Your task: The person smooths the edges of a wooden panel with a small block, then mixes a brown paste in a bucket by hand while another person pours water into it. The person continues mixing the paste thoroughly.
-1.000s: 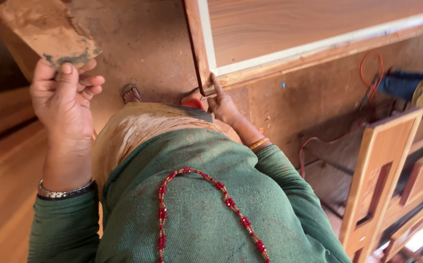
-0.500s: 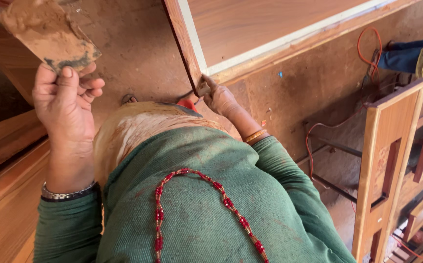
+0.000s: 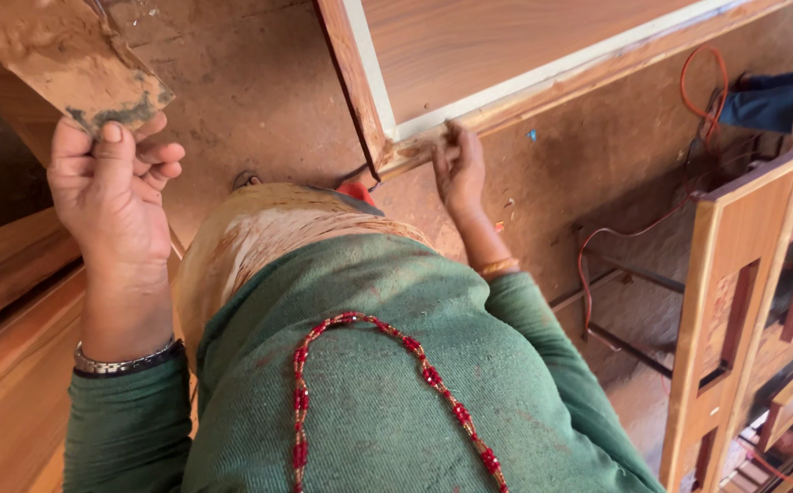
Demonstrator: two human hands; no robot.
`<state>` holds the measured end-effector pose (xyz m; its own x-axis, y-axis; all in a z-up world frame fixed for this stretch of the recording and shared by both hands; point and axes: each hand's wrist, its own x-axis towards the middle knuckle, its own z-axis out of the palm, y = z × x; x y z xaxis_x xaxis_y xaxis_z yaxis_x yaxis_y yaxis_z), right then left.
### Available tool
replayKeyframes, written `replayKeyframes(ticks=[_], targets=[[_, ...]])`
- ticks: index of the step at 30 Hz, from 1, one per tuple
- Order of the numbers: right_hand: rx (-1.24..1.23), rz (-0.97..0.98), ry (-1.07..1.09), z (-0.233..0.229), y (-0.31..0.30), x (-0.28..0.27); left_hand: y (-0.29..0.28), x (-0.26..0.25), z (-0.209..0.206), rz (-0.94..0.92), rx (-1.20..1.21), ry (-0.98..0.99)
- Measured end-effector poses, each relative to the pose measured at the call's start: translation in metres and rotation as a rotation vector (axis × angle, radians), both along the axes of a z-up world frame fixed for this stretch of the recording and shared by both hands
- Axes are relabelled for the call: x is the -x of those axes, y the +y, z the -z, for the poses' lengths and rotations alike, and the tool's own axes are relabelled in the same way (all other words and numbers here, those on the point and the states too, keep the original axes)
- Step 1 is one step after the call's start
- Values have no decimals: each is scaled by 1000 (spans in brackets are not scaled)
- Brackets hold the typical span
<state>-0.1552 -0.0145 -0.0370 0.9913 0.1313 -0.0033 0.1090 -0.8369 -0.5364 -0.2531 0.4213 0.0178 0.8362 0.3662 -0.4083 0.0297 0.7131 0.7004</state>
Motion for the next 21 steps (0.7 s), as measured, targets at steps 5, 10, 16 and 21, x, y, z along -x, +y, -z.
replayKeyframes(ticks=[5, 10, 16, 21], targets=[[367, -109, 225, -16, 10, -34, 2, -4, -1, 36, -9, -1], [667, -66, 404, -25, 39, -59, 4, 3, -1, 14, -8, 13], [612, -105, 438, -13, 31, -71, 9, 18, 3, -43, -27, 22], [472, -94, 329, 16, -13, -73, 11, 26, 8, -65, -11, 39]])
